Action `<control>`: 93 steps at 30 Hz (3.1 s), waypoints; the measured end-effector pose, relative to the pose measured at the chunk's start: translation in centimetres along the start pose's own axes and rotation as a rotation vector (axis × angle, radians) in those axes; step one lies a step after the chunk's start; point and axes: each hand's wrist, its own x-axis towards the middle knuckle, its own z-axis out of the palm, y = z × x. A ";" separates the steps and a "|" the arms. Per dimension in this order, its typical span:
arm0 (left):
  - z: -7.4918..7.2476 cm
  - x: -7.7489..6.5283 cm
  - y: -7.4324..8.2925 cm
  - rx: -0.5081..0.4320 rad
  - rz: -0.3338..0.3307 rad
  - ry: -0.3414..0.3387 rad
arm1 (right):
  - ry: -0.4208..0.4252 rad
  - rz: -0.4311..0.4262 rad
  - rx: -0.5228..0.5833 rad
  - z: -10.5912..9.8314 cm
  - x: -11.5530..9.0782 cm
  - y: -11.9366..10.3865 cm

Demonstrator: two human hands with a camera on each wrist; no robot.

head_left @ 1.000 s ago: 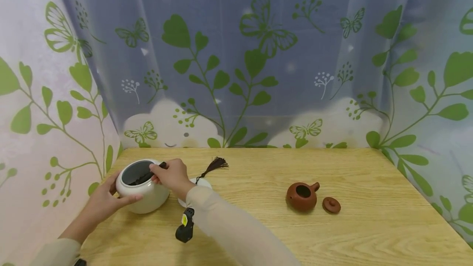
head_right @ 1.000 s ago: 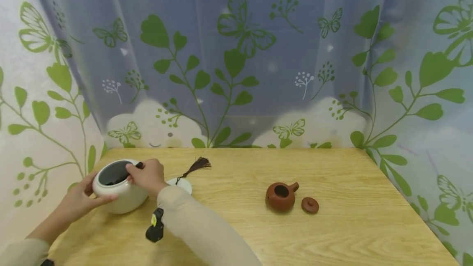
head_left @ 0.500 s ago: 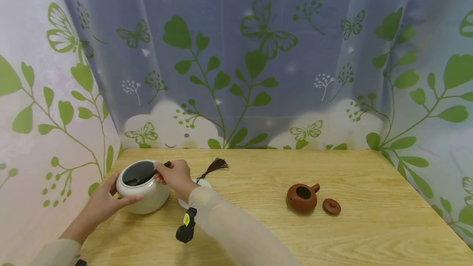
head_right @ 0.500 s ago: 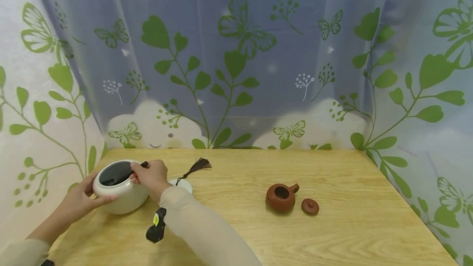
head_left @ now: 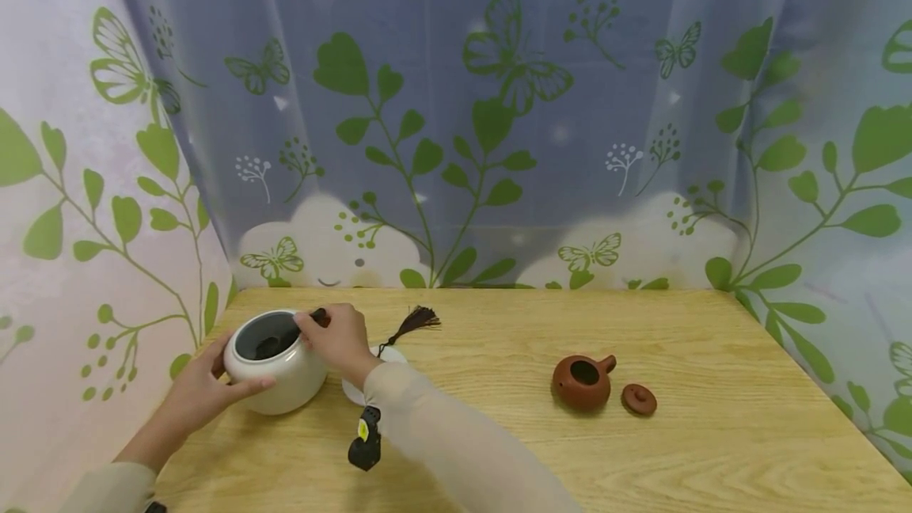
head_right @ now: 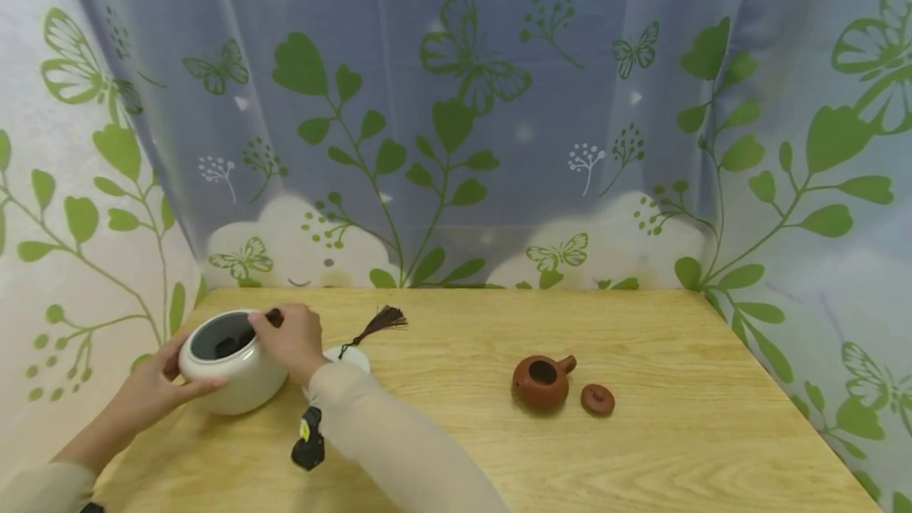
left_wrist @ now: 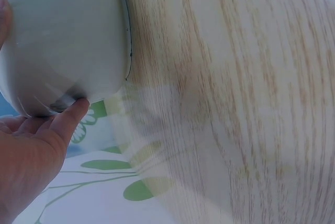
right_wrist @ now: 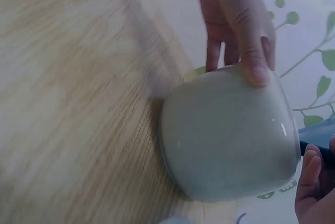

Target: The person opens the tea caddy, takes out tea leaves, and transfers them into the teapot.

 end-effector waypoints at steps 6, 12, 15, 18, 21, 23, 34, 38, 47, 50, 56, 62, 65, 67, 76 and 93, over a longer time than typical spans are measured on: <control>0.0 0.0 -0.1 0.010 0.021 -0.002 | -0.073 -0.315 -0.483 0.2 0.5 0.2; 0.1 0.0 -0.1 0.009 0.029 -0.004 | -0.178 -0.335 -0.662 0.4 0.6 -0.5; 0.2 -0.1 -0.1 -0.013 0.012 -0.019 | -0.217 -0.337 -0.668 0.4 0.6 -0.6; 0.1 -0.2 -0.2 -0.024 -0.007 -0.029 | -0.258 -0.338 -0.624 0.3 0.7 -0.7; 0.0 -0.2 -0.2 -0.012 -0.020 -0.030 | -0.295 -0.323 -0.582 0.2 0.7 -0.8; 0.0 -0.2 -0.1 -0.002 -0.023 -0.030 | -0.317 -0.304 -0.554 0.1 0.7 -1.0; -0.1 -0.3 0.1 -0.020 -0.009 -0.026 | -0.291 -0.131 -0.407 0.2 0.8 -1.5; -0.1 -0.1 0.1 -0.006 0.007 -0.015 | -0.215 -0.028 -0.305 0.4 0.8 -1.4; -0.3 0.0 0.4 -0.004 0.007 -0.005 | -0.153 0.147 -0.111 0.4 0.3 -1.9; -0.3 -0.1 0.4 0.005 0.018 -0.004 | -0.191 0.114 -0.137 0.4 0.2 -1.9; -0.1 0.0 0.1 -0.007 0.016 -0.005 | -0.112 0.172 -0.073 0.7 0.1 -1.5; 0.0 0.0 0.0 -0.012 0.024 0.001 | -0.052 0.263 0.132 0.7 0.0 -1.4; 0.0 0.0 0.0 -0.012 0.025 0.003 | -0.038 0.301 0.213 0.7 0.0 -1.5; 0.0 0.0 0.0 -0.007 0.026 0.006 | -0.028 0.320 0.233 0.7 -0.1 -1.6; 0.0 -0.1 0.3 0.003 0.027 0.011 | 0.029 0.355 0.281 0.8 -0.3 -1.6; 0.1 -0.2 0.3 0.021 0.042 0.043 | 0.097 0.370 0.406 0.5 0.1 -1.0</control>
